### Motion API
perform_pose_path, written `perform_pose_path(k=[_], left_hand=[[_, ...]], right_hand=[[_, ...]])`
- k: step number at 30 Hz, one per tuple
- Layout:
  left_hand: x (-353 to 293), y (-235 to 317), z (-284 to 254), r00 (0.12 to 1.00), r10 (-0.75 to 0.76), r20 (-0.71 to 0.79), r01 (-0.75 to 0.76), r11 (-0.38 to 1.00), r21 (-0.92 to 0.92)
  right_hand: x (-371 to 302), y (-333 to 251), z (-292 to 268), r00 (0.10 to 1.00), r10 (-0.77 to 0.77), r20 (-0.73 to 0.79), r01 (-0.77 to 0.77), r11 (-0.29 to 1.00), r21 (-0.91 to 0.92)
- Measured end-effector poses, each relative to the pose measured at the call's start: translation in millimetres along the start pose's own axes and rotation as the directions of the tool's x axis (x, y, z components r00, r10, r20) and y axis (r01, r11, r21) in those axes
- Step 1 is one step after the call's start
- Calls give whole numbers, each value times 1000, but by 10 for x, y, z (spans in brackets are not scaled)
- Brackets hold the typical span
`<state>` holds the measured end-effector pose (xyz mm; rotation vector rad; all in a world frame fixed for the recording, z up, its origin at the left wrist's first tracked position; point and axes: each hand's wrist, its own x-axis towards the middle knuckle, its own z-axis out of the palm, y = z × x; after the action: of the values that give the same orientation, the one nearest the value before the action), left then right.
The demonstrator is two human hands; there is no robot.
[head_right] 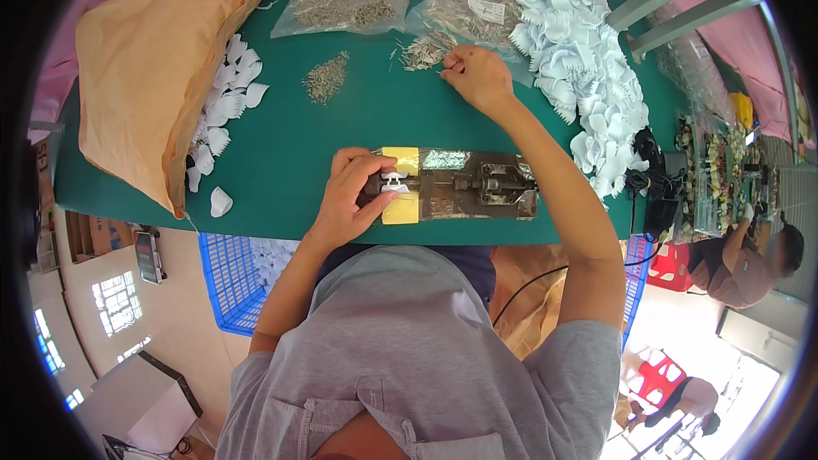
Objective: The person attaches metal fasteners to white fabric flower petals using a manual press tool.
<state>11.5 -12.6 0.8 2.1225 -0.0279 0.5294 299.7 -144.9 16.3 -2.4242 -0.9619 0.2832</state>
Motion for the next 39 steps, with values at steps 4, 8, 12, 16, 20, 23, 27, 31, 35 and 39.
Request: perform_pose_path(k=[4,8,12,16,20,23,27,31,35,39], left_hand=[[18,1,12,999,-26,24,26,1000,-11],[11,-28,5,1000,-7,1,7,1000,-13],[17,-14,-8,999,-29,16,29,999,-22],[28,-12,10,999,-36,9,36,998,-53],[17,-21,13,999,-52,9,53,996,-66],[0,-30,31,996,-89,19,91,990,-111],[-3,-22,8,995,-95,9,96,989,-108],[6,-29,-24,998,-58,8,59,996,-68],[21,-51,-11,998,-49,50,53,994,-91],[30,-49,-6,998,-18,55,24,995,-93]], right_hand=[[40,-26,29,996,-69,49,76,985,-154],[-176,-150,30,987,-138,80,134,990,54],[-948,-742,-306,969,-156,192,68,914,399],[-1391,-939,-223,971,-236,36,204,900,386],[-1434,-952,-140,906,-413,-97,423,896,138],[-1458,-957,-103,891,-444,-98,453,885,110],[-1385,-982,-173,898,-430,-94,440,884,158],[-958,-1105,-302,939,-289,-183,316,939,135],[-284,-1036,208,954,-271,130,222,927,303],[113,-1033,681,941,-340,6,329,916,230]])
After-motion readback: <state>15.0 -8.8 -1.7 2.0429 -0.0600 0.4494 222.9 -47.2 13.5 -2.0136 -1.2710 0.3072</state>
